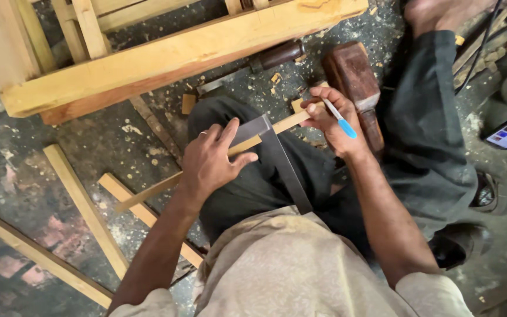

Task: The person measures and marks wooden slats with a square and pen, then uses a circular saw to cut them to size. The person fits the cut slats into a wooden frame structure on the floor, adjusting their placement to align with existing supports.

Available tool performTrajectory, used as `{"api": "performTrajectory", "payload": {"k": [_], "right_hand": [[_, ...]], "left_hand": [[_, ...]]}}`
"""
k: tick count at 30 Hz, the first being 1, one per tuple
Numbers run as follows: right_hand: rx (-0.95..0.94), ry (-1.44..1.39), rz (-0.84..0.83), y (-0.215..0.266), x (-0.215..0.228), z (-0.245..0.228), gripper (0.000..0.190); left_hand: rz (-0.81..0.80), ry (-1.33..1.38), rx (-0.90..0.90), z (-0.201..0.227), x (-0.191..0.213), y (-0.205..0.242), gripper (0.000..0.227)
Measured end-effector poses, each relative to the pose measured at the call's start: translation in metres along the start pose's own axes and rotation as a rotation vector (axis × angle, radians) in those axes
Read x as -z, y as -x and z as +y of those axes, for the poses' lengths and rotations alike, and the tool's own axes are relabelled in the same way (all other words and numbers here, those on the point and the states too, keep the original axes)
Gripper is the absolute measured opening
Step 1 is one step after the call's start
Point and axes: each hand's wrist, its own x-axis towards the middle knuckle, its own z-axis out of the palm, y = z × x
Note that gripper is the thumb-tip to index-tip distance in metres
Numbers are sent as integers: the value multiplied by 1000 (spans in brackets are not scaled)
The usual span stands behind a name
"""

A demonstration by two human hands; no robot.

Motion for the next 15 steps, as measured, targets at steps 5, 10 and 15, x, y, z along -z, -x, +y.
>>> {"api": "performTrajectory", "payload": {"k": [5,10,15], "right_hand": [[16,14,-36,-5,-21,2,36],[49,21,-74,-5,-26,3,37],[56,67,-81,-2,-20,3,39]], "left_hand": [[4,-94,15,-4,4,3,60],[82,-116,2,-10,-2,12,59],[119,-142,-53,-11,-5,11,61]]}}
